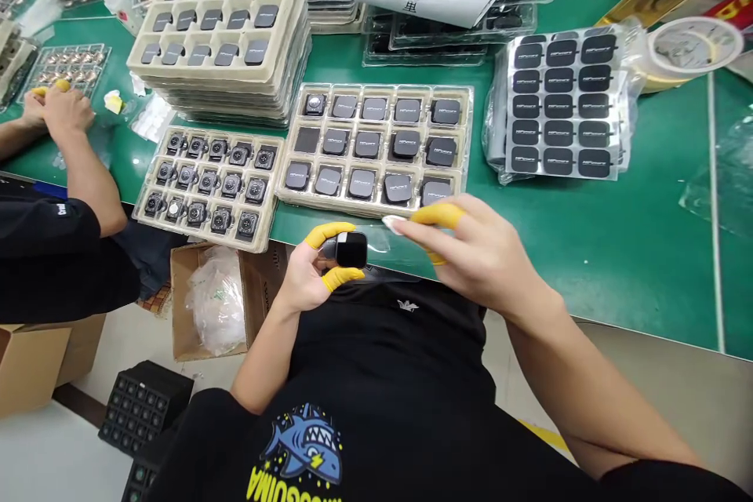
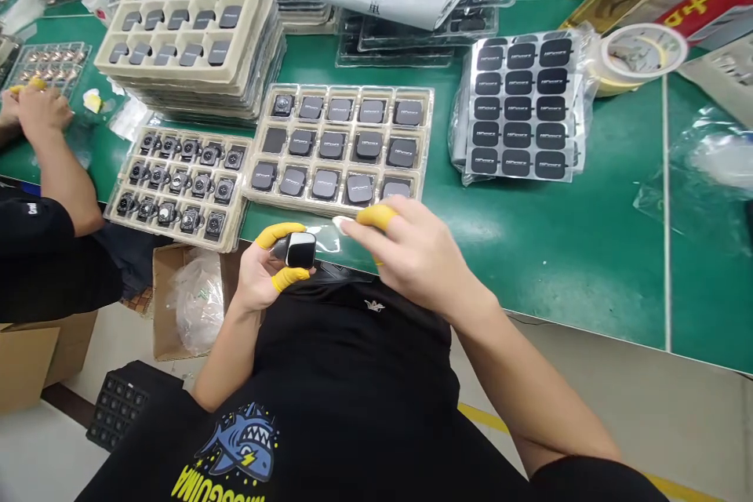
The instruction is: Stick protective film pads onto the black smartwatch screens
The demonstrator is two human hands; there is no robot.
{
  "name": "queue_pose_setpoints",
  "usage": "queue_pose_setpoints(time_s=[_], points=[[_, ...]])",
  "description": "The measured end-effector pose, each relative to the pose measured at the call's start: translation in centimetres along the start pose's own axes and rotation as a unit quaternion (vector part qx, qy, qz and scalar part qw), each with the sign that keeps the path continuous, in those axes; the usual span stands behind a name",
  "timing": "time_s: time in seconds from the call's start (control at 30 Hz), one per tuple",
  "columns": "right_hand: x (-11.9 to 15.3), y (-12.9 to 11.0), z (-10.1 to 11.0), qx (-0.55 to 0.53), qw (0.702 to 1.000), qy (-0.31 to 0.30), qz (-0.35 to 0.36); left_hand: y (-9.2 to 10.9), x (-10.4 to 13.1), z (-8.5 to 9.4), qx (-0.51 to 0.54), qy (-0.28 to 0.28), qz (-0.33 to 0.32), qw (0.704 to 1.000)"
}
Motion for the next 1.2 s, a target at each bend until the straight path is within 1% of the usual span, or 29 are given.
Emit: queue_pose_setpoints(time_s=[0.07, 0.1, 0.17, 0.23, 0.33, 0.43, 0.5, 0.6, 0.67, 0.73, 0.77, 0.8, 0.83, 0.87, 0.93, 0.97, 1.0, 1.03, 1.07, 1.1, 1.13, 1.2], points=[[1.2, -0.2, 1.3, 0.006, 0.998, 0.033, -0.061, 0.1, 0.1, 0.0, 0.004, 0.002, 0.004, 1.0], [1.5, -0.6, 2.0, 0.008, 0.996, 0.042, -0.079, 0.2, 0.1, 0.0, 0.006, -0.001, 0.006, 1.0], [1.5, -1.6, 3.0, 0.004, 0.996, 0.039, -0.082, 0.5, -0.1, -0.3, 0.004, -0.008, 0.009, 1.0], [0.7, -2.6, 3.4, -0.011, 0.998, 0.026, -0.056, 0.7, -0.3, -0.6, -0.001, -0.018, 0.01, 1.0], [-1.1, -3.5, 2.9, -0.025, 1.0, 0.008, 0.007, 1.0, -0.5, -0.9, -0.012, -0.042, 0.006, 0.999], [-2.7, -3.6, 1.8, -0.027, 0.996, -0.022, 0.079, 1.0, -0.4, -0.9, -0.034, -0.073, -0.003, 0.997], [-3.5, -3.4, 0.8, -0.021, 0.993, -0.033, 0.108, 0.8, -0.4, -0.7, -0.059, -0.068, -0.007, 0.996], [-4.0, -3.1, -0.3, 0.003, 0.993, -0.025, 0.117, 0.2, -0.3, -0.4, -0.063, -0.038, -0.003, 0.997], [-3.4, -2.7, -0.4, 0.024, 0.995, -0.017, 0.099, -0.3, -0.2, -0.1, -0.039, -0.022, 0.005, 0.999], [-1.6, -1.9, 0.2, 0.038, 0.998, -0.008, 0.049, -0.6, 0.1, 0.2, -0.019, -0.003, 0.012, 1.0], [-0.1, -1.2, 0.8, 0.051, 0.999, 0.004, 0.007, -0.6, 0.2, 0.4, -0.014, 0.005, 0.015, 1.0], [1.8, -0.3, 1.3, 0.068, 0.996, 0.015, -0.049, -0.6, 0.4, 0.6, -0.011, 0.01, 0.016, 1.0], [3.9, 0.8, 1.8, 0.11, 0.987, 0.035, -0.113, -0.5, 0.6, 0.7, -0.011, 0.011, 0.015, 1.0], [6.3, 2.2, 2.2, 0.155, 0.97, 0.052, -0.18, -0.4, 0.7, 0.8, -0.01, 0.009, 0.011, 1.0], [10.9, 5.2, 2.4, 0.214, 0.927, 0.058, -0.301, -0.2, 0.8, 0.9, -0.005, -0.004, -0.002, 1.0], [12.9, 6.6, 2.2, 0.236, 0.903, 0.043, -0.357, -0.2, 0.7, 0.9, -0.001, -0.011, -0.009, 1.0], [14.6, 7.9, 1.9, 0.246, 0.88, 0.015, -0.407, -0.2, 0.6, 0.8, 0.005, -0.017, -0.015, 1.0], [15.9, 8.9, 1.5, 0.246, 0.863, -0.016, -0.442, -0.2, 0.5, 0.7, 0.009, -0.024, -0.02, 0.999], [16.8, 9.5, 1.2, 0.238, 0.852, -0.045, -0.464, -0.3, 0.4, 0.7, 0.01, -0.028, -0.022, 0.999], [17.2, 9.7, 1.0, 0.223, 0.85, -0.069, -0.473, -0.3, 0.3, 0.6, 0.007, -0.03, -0.021, 0.999], [17.3, 9.5, 1.0, 0.205, 0.854, -0.088, -0.471, -0.3, 0.2, 0.7, 0.001, -0.03, -0.02, 0.999], [16.2, 7.6, 1.6, 0.18, 0.87, -0.106, -0.446, -0.3, 0.3, 0.7, -0.013, -0.029, -0.02, 0.999]])
Point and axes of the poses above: each hand's wrist, its own x-axis away from the middle knuckle, its own z-axis out of the back of the hand, y = z × x, the point moved 1 cm from there along -x, towards the middle knuckle, and after that the axes turned 8 degrees about z, right-handed, at the moved point
